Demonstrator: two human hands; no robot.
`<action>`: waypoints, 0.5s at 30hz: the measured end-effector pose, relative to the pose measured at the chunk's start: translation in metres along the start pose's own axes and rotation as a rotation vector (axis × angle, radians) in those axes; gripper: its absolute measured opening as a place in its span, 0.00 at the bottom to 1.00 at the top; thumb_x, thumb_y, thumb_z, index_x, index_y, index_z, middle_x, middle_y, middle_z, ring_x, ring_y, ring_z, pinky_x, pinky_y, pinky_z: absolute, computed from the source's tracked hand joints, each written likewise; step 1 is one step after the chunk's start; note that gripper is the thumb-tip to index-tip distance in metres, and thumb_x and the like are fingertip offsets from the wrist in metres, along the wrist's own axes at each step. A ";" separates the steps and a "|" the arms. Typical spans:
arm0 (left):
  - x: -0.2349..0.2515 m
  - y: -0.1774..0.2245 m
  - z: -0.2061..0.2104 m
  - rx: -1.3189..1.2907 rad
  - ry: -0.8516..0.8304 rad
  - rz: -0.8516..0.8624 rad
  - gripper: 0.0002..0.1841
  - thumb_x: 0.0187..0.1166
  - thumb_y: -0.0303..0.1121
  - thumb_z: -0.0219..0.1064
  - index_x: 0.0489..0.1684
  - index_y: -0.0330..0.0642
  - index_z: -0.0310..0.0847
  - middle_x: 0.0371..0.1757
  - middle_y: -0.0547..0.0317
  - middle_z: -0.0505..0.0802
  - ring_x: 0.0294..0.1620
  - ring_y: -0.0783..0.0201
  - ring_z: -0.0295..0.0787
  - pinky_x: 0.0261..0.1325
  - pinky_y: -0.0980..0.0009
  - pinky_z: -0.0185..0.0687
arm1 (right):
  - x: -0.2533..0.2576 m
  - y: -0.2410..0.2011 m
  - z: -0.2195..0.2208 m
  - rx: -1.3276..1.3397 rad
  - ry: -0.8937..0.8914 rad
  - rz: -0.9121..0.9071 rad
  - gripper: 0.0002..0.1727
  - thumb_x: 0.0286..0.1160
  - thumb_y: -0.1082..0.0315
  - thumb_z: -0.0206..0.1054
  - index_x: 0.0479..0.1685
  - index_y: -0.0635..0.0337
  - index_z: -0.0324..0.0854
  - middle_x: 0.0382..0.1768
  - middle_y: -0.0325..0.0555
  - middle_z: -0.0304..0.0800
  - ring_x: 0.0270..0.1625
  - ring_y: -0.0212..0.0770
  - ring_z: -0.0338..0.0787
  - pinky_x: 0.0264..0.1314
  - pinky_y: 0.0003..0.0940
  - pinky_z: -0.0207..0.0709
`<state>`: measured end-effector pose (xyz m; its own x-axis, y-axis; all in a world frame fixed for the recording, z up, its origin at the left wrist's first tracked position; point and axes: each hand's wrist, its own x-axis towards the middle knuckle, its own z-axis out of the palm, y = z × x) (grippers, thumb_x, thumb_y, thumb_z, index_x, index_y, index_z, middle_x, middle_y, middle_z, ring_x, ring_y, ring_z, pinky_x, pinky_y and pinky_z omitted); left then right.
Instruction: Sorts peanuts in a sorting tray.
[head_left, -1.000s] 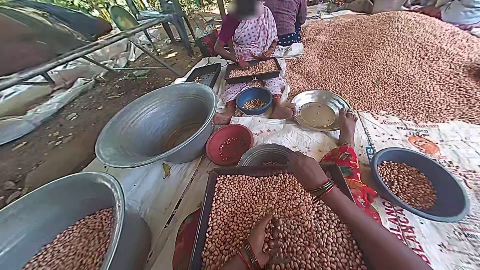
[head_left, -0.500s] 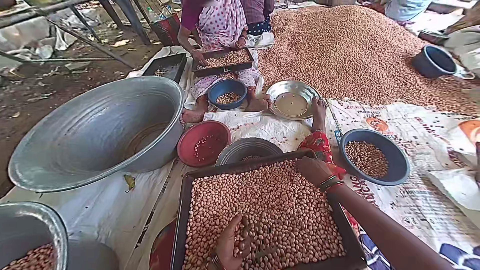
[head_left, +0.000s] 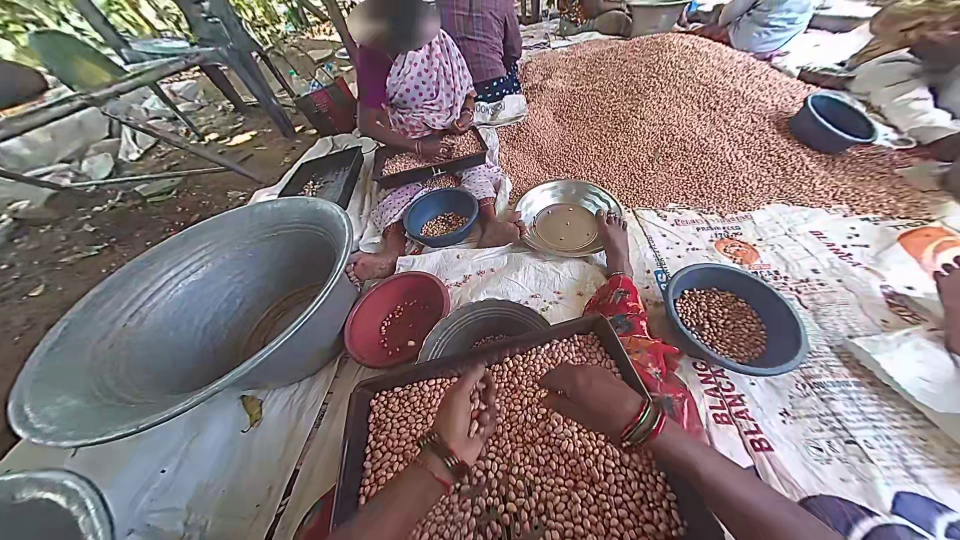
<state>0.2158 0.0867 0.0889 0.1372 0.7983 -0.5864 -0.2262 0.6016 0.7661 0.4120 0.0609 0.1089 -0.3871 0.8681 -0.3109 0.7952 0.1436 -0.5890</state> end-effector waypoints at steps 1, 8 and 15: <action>0.007 0.019 0.034 0.060 -0.071 0.083 0.21 0.97 0.39 0.37 0.35 0.43 0.73 0.15 0.67 0.78 0.08 0.77 0.66 0.11 0.83 0.60 | -0.006 0.004 0.012 0.006 -0.120 0.050 0.20 0.90 0.64 0.57 0.71 0.67 0.82 0.63 0.69 0.88 0.67 0.68 0.87 0.69 0.69 0.73; 0.028 0.021 0.210 0.396 -0.704 0.409 0.32 0.97 0.45 0.32 0.95 0.32 0.40 0.96 0.40 0.51 0.97 0.55 0.43 0.95 0.60 0.37 | -0.033 0.030 0.051 0.118 -0.249 0.026 0.19 0.90 0.66 0.57 0.68 0.68 0.83 0.58 0.70 0.90 0.63 0.72 0.89 0.64 0.74 0.74; 0.020 0.039 0.084 0.368 -0.474 0.434 0.22 0.94 0.33 0.40 0.75 0.28 0.69 0.68 0.49 0.86 0.62 0.65 0.88 0.66 0.68 0.82 | 0.004 0.024 0.045 0.084 -0.074 -0.100 0.19 0.89 0.67 0.58 0.68 0.71 0.83 0.63 0.69 0.88 0.69 0.67 0.87 0.73 0.65 0.73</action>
<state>0.2904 0.1285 0.1286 0.5292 0.8428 -0.0979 -0.0285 0.1330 0.9907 0.4081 0.0459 0.0599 -0.4985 0.8135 -0.2996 0.7100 0.1847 -0.6795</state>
